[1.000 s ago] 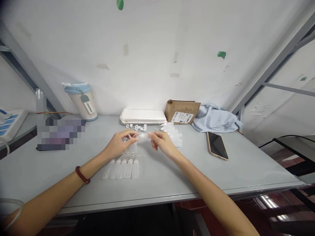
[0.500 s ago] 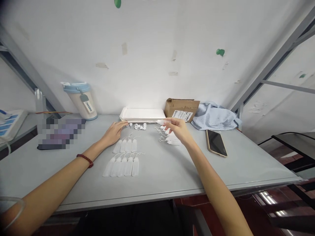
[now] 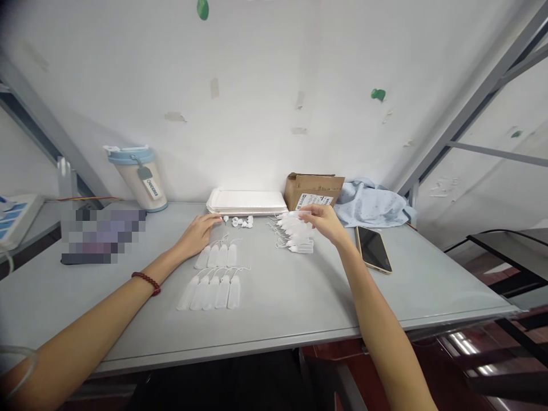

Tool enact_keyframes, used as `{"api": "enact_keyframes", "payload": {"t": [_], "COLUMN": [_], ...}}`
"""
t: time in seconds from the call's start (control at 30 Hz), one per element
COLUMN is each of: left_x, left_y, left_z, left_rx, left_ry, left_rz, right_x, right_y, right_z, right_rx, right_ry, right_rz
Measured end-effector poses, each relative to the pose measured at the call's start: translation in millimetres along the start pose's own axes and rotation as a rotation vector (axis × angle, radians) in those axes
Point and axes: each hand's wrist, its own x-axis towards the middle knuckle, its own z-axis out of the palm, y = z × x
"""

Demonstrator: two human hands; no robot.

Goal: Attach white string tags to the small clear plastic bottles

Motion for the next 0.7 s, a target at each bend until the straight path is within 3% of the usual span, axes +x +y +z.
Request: {"api": "enact_keyframes", "payload": {"t": [0.23, 0.4, 0.7], "left_x": [0, 0, 0], "left_y": [-1, -2, 0], "left_z": [0.8, 1.9, 2.5], "left_rx": [0.014, 0.034, 0.038], "left_ry": [-0.023, -0.008, -0.01], "left_rz": [-0.003, -0.016, -0.038], "right_x": [9, 15, 21], "right_y": [22, 33, 41], "right_z": [9, 21, 27], "right_rx": [-0.207, -0.248, -0.273], "right_ry": [0.092, 0.178, 0.068], "right_rz": [-0.143, -0.149, -0.195]}}
